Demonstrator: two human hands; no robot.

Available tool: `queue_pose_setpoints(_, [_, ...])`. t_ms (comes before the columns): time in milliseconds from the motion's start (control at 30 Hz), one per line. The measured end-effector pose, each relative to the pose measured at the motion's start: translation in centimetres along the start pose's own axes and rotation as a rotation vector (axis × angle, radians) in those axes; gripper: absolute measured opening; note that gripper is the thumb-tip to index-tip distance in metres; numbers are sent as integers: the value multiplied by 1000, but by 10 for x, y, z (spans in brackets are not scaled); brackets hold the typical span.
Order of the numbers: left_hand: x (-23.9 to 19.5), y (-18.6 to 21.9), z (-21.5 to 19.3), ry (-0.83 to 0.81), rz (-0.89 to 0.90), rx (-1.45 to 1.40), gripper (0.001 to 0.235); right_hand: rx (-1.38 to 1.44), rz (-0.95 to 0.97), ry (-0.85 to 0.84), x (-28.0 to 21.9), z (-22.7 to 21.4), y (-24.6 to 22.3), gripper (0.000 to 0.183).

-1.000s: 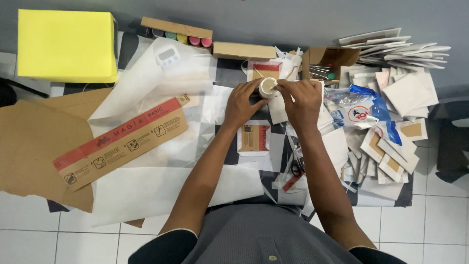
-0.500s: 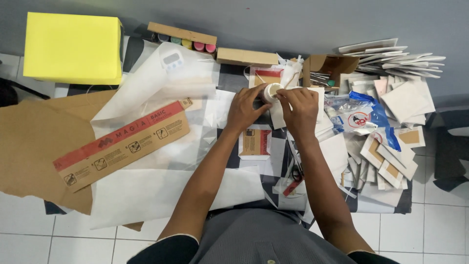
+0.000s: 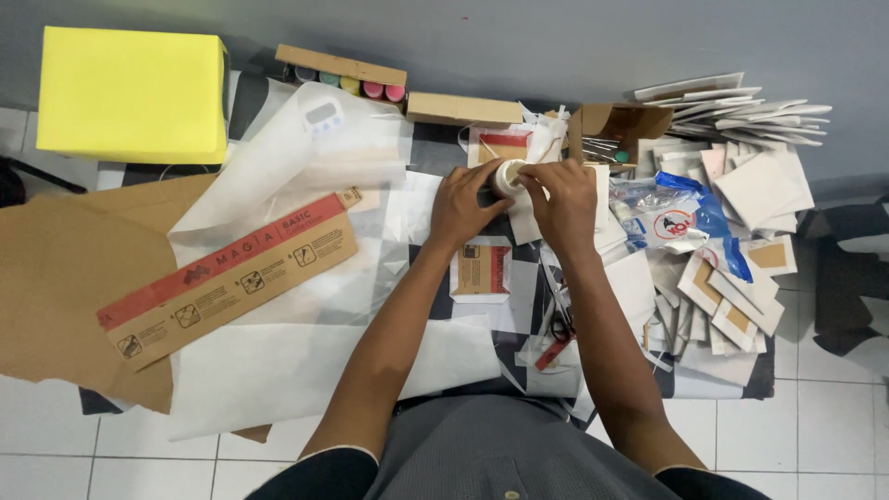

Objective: Assembling small art prints onto backing boards by applying adhesive and pressing them into place.

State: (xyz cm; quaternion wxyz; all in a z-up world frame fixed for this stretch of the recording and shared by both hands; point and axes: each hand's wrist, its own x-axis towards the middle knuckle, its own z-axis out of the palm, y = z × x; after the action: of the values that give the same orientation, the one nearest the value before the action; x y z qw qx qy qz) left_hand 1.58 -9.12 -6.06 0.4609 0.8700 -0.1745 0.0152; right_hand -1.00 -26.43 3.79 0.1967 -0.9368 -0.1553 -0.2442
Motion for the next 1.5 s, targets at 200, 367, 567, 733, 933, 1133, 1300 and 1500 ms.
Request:
queue_pose_setpoints(200, [-1,0,2,25,11,15,74,34,6,14,0,1,0,12])
queue_pose_setpoints(367, [0,5,-6,25,2,-23,67,47,22,87,7,0,-7,11])
queue_pose_setpoints(567, [-1,9,-8,5,9,-16,66,26,20,97,4,2,-7,12])
queue_pose_setpoints(733, [-5,11,-7,7,13,-12,65,56,36,56,2,3,-8,11])
queue_pose_setpoints(933, [-5,11,-10,-6,2,-24,63,53,80,67,3,2,-9,14])
queue_pose_setpoints(1133, [-4,13,-12,-2,-5,-49,58,41,84,111,6,-1,-13,12])
queue_pose_setpoints(1300, [-5,13,-13,-5,12,-60,61,51,67,96,3,-1,-11,13])
queue_pose_setpoints(1500, [-4,10,-9,9,21,-31,65,62,90,204,2,-21,-19,10])
